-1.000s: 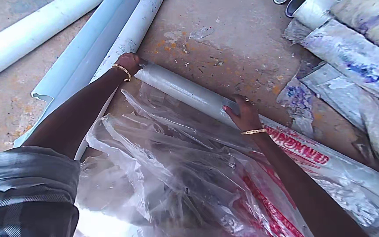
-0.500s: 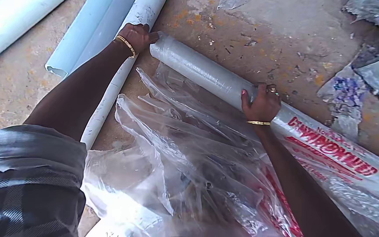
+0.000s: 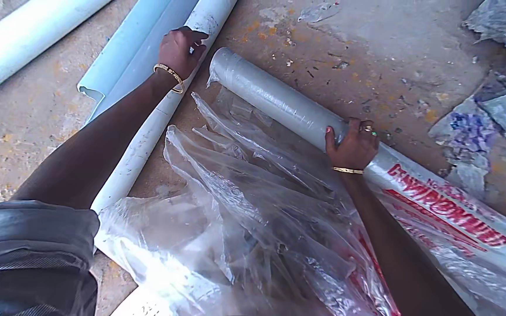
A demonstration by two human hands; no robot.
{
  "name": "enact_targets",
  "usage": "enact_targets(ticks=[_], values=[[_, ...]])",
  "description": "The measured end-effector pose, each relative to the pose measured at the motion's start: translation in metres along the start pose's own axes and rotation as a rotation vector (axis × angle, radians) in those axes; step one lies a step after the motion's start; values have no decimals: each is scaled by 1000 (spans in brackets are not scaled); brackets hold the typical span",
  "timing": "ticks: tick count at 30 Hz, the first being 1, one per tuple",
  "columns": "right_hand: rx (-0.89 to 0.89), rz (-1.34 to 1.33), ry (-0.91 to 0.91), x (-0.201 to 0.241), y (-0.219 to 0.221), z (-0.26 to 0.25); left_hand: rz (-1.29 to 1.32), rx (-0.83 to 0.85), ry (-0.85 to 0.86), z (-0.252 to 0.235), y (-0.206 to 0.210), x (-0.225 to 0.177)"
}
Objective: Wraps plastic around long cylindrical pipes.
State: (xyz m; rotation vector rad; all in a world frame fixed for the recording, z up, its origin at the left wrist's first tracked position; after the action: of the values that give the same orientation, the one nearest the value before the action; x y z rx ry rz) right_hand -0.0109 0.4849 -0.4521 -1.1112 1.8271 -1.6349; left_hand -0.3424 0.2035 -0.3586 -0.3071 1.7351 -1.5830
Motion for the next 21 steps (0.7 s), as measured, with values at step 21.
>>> enact_targets(ticks=[21], values=[[-136,28,-57,1,12,11,-198,294,-635,-28,34,-10]])
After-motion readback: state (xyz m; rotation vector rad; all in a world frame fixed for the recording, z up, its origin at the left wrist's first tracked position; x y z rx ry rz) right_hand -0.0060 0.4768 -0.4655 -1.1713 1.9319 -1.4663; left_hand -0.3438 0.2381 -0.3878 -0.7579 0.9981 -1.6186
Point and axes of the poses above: each hand's wrist, its own z-axis away from the middle knuckle, its own y-axis out of the palm, x = y × z, the point moved 2 cm from there along -z, towards the middle knuckle, and after that the axes turned 10 degrees about x, right-handed, at the moved point
